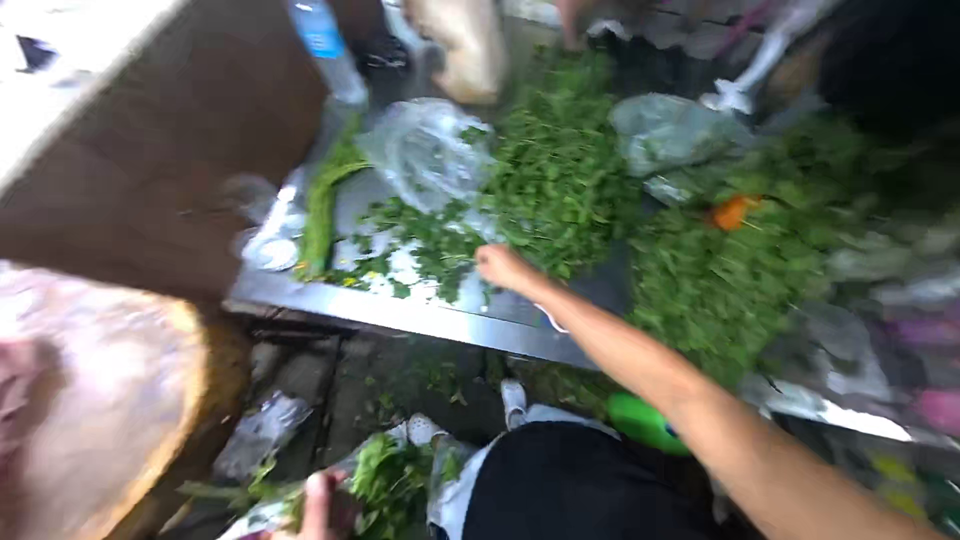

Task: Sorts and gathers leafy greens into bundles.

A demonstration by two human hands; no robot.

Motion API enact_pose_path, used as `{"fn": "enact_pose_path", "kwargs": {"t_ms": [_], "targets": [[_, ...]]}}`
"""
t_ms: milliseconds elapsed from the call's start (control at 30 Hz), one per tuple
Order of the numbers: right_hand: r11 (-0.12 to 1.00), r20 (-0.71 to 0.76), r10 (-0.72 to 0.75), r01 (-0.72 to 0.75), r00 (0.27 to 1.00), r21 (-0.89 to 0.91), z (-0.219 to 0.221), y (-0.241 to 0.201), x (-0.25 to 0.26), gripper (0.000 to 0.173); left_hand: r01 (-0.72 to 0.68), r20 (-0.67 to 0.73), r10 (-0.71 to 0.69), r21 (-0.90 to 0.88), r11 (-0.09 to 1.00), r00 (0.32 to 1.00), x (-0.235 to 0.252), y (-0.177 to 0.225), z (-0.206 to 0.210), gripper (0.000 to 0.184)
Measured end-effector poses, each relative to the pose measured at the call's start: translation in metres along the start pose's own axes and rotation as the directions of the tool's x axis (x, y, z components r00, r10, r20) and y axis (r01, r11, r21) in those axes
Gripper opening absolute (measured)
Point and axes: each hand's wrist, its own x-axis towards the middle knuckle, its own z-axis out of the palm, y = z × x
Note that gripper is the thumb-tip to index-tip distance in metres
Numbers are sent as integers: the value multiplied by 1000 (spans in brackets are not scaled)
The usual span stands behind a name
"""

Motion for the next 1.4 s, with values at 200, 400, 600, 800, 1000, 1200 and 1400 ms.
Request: {"fn": "enact_pose_path", "kwargs": {"t_ms": [200,400,600,800,1000,1200,1400], "targets": [[969,48,-141,148,989,-200,-154,-32,7,24,-54,-31,52,-51,997,998,-21,-3,58,32],[919,-1,-318,308,948,-246,-240,-52,14,24,-107,38,108,-30,994,993,-31,3,90,30],[887,-227,-454,414,861,-204,-328,-84,-13,24,-58,64,58,-11,998,996,-27,-5,104,30],[864,-96,-407,348,908,-365,-349,-83,-19,25,-62,152,71,-63,996,986,-20,13,133,29],[900,-310,-434,390,846,-195,-364,-93,-56,24,-62,230,96,-150,987,968,-8,32,161,29],[797,79,-408,397,910,-455,-301,-57,-42,22,-80,285,118,-141,987,951,0,40,172,28],[873,-92,-353,293,931,-391,-306,-49,-38,24,-47,294,70,-83,995,953,2,33,175,29]]}}
